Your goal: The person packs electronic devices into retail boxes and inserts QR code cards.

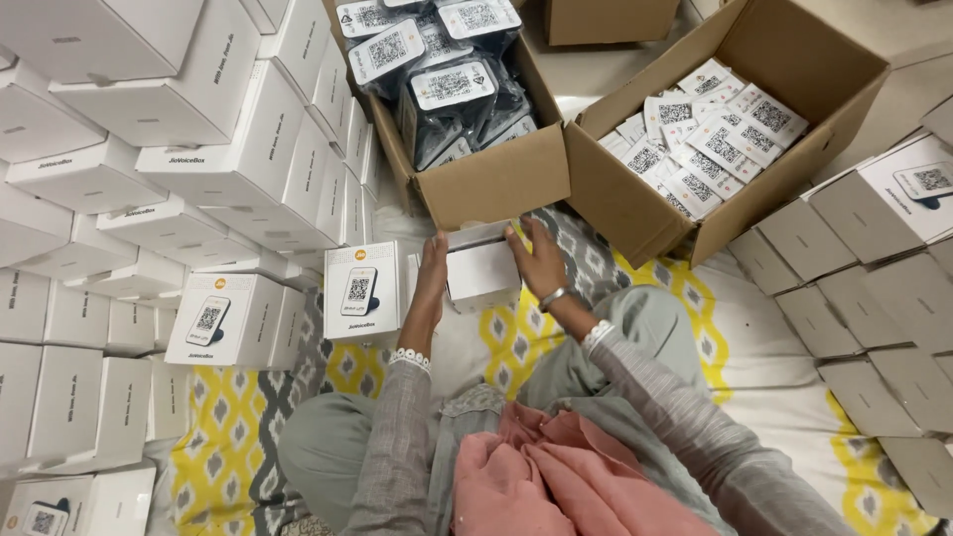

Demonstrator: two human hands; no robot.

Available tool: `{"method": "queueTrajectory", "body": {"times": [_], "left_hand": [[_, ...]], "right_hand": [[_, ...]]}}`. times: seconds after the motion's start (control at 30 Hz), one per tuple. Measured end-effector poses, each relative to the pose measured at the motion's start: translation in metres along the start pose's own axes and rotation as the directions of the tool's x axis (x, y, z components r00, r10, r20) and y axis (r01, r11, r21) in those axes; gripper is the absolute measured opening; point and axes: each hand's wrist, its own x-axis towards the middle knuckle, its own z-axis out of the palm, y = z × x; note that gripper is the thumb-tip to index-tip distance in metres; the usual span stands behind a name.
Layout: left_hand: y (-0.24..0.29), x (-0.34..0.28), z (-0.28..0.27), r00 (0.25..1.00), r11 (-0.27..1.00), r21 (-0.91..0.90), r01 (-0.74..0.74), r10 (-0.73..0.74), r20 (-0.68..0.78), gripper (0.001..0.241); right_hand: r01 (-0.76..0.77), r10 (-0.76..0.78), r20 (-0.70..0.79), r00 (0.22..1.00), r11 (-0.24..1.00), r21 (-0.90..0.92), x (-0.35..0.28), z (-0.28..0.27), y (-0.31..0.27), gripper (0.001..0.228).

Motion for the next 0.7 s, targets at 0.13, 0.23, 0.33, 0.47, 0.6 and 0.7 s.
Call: {"method": "queueTrajectory", "body": {"times": [0.13, 0.23, 0.33, 0.47, 0.6, 0.7], "left_hand": [[-0.013, 0.027, -0.003, 0.989, 0.992, 0.114, -0.059, 0.073, -0.126, 0.088], [-0.013, 0.037, -0.005, 0.972, 0.977, 0.194, -0.082, 0.122, -0.2, 0.082], [-0.007, 0.05, -0.011, 0.933, 0.873, 0.457, -0.168, 0.291, -0.213, 0.077], [-0.002, 0.063, -0.012, 0.933, 0.829, 0.55, -0.106, 0.274, -0.234, 0.08], [0.002, 0.082, -0.012, 0.95, 0.764, 0.645, 0.017, 0.189, -0.249, 0.09], [0.005, 0.084, -0.011, 0.937, 0.773, 0.634, 0.013, 0.212, -0.277, 0.092]], "right_hand": [[0.469, -0.535, -0.104, 0.838, 0.805, -0.364, -0.041, 0.016, -0.019, 0.036], [0.651, -0.651, 0.166, 0.741, 0.635, -0.415, -0.041, 0.027, -0.019, 0.045], [0.67, -0.643, 0.25, 0.724, 0.57, -0.475, -0.029, 0.035, -0.014, 0.056], [0.628, -0.597, 0.271, 0.755, 0.539, -0.561, -0.019, 0.039, -0.009, 0.055], [0.614, -0.594, 0.279, 0.755, 0.489, -0.619, -0.011, 0.039, -0.004, 0.052], [0.622, -0.614, 0.262, 0.745, 0.497, -0.605, -0.006, 0.04, -0.005, 0.048]]}}
